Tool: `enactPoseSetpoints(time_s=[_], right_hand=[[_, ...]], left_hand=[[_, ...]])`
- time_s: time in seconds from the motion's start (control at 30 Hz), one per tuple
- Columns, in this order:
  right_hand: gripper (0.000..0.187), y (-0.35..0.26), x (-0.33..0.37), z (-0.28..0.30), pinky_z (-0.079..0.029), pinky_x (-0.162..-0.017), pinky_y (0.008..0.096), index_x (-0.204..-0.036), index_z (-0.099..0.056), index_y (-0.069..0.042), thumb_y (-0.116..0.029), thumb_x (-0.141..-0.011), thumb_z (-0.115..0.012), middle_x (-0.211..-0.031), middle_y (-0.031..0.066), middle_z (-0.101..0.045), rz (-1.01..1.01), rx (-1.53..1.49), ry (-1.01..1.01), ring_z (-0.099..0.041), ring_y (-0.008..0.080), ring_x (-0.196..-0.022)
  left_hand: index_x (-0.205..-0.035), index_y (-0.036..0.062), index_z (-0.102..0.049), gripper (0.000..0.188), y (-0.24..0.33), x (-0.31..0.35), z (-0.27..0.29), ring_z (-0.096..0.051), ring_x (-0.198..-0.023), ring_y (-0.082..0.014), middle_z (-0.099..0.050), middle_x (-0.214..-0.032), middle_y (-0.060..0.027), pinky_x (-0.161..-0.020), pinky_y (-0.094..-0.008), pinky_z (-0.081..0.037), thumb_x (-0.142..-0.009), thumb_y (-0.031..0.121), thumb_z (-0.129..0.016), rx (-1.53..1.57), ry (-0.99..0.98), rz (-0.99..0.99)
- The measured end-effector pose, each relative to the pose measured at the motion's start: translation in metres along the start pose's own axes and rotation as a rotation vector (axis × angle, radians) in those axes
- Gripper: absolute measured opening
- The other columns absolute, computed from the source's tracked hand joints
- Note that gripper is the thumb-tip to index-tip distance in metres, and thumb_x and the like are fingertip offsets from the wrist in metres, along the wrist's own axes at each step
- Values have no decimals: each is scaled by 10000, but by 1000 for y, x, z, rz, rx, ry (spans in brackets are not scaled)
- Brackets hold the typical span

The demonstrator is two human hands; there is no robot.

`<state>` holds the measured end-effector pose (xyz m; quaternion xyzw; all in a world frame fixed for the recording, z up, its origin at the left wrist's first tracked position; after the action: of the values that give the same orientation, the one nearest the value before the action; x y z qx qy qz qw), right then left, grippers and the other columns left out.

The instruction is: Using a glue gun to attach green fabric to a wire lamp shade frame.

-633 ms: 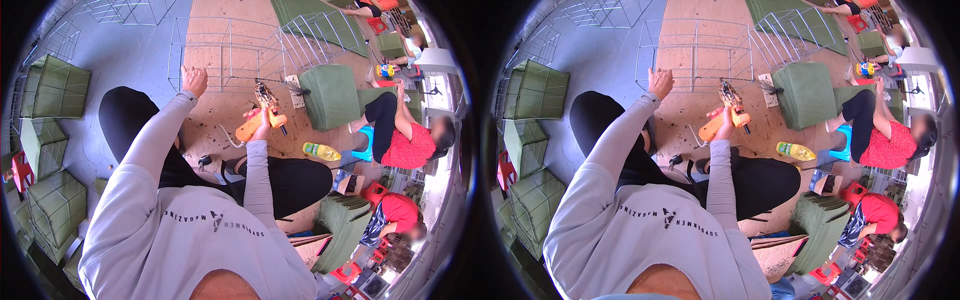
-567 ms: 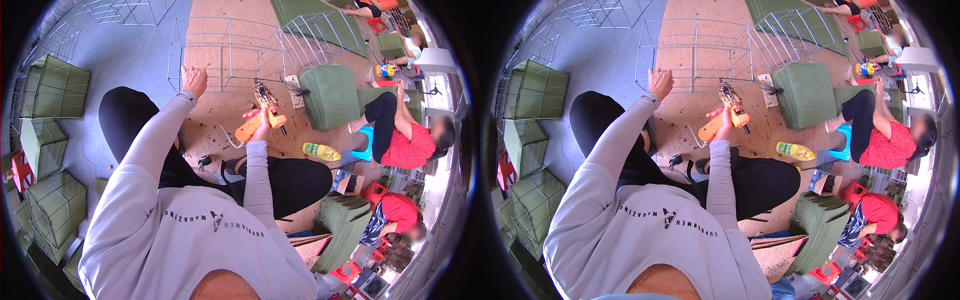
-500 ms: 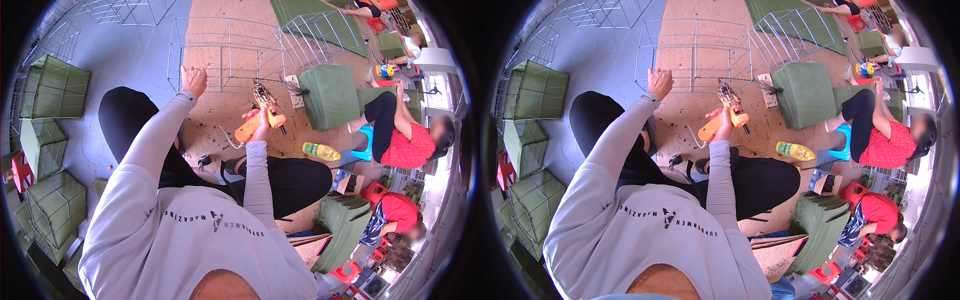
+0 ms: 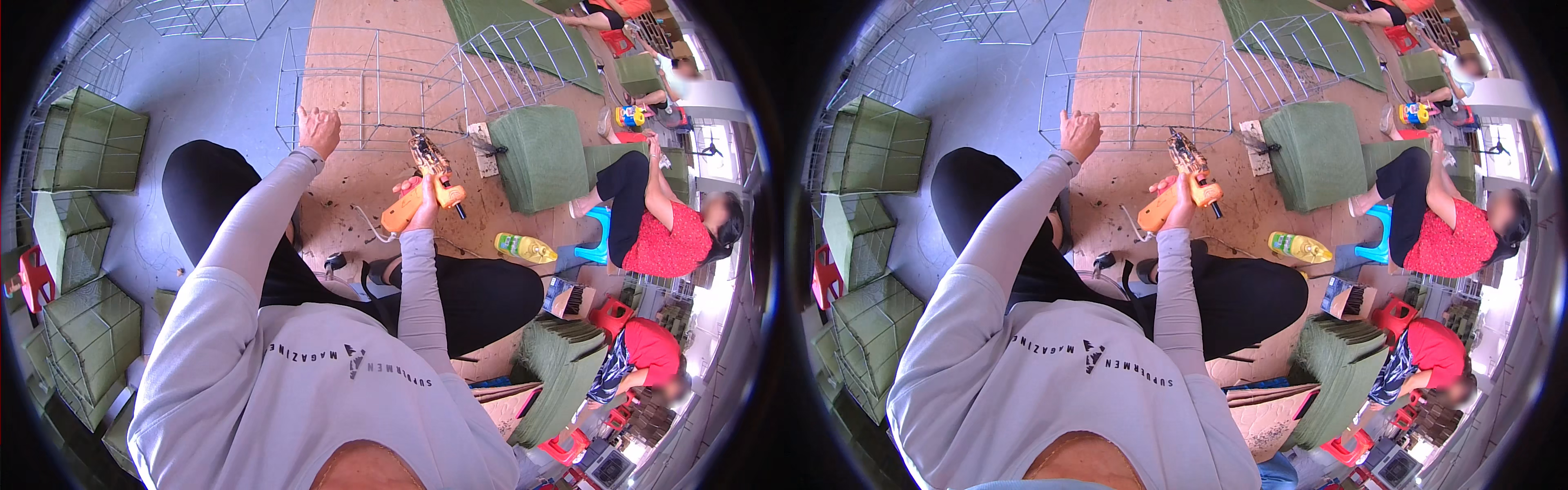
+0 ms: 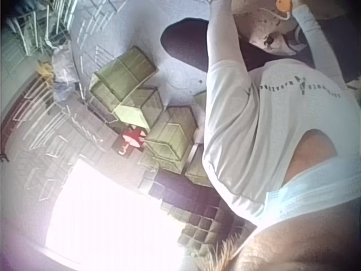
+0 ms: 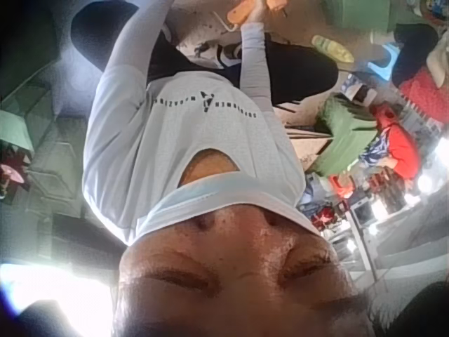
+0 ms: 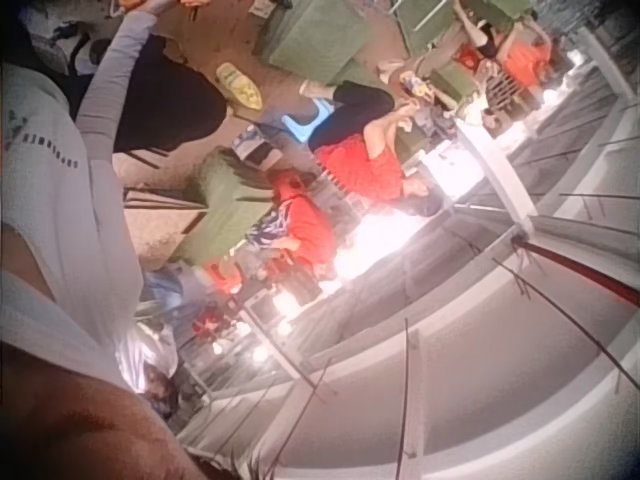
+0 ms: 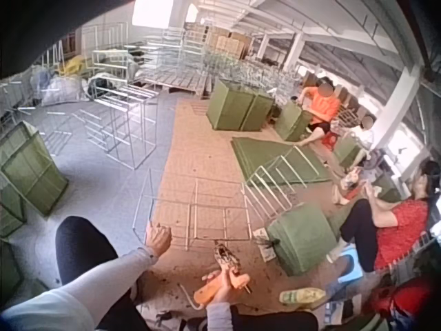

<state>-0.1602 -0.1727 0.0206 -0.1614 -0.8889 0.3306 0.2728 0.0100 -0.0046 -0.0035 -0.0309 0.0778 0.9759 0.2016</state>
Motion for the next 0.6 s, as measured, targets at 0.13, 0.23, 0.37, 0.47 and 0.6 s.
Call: enactPoseSetpoints(time_s=[0.13,0.23,0.37,0.47,0.6], right_hand=[[207,1,1,0,-475,-598,340,-827,-468,-47,-244,-859,-523,-716,49,-481,15,4,14,-494,167,-620],[274,0,3,-3,-472,-610,343,-804,-485,-32,-299,-861,-514,-707,49,-481,22,56,2,-489,162,-643],[267,1,1,-2,-474,-593,343,-810,-484,-32,-291,-858,-521,-714,46,-477,20,44,-15,-490,159,-646],[264,2,2,-4,-473,-591,342,-818,-482,-32,-291,-858,-522,-715,44,-473,14,70,-8,-490,158,-647],[262,2,5,-5,-473,-591,343,-837,-477,-34,-291,-859,-520,-713,42,-471,13,81,-12,-488,159,-643]], left_hand=[[-762,81,-591,81,0,0,0,-577,-819,-242,-625,-720,-81,-854,-527,-297,-747,115,-519,20,-30,2],[-757,83,-589,79,-1,0,0,-577,-817,-243,-623,-710,-81,-854,-522,-298,-746,115,-517,33,-9,12],[-748,90,-589,73,2,0,2,-576,-806,-234,-621,-700,-75,-801,-483,-312,-743,119,-522,5,-33,-3],[-743,93,-589,67,1,0,1,-576,-798,-228,-621,-696,-72,-769,-458,-314,-736,118,-528,-4,-33,-6],[-729,98,-590,56,-1,0,0,-576,-794,-221,-619,-690,-69,-759,-446,-317,-725,116,-537,26,-14,-6]])
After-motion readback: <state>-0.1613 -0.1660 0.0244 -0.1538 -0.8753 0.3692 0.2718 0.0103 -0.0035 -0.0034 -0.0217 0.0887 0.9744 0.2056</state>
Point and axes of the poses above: each hand's wrist, its own x-axis away from the middle knuckle, its own z-axis out of the back of the hand, y = z × x, the point moved 1 cm from there along -x, towards the middle knuckle
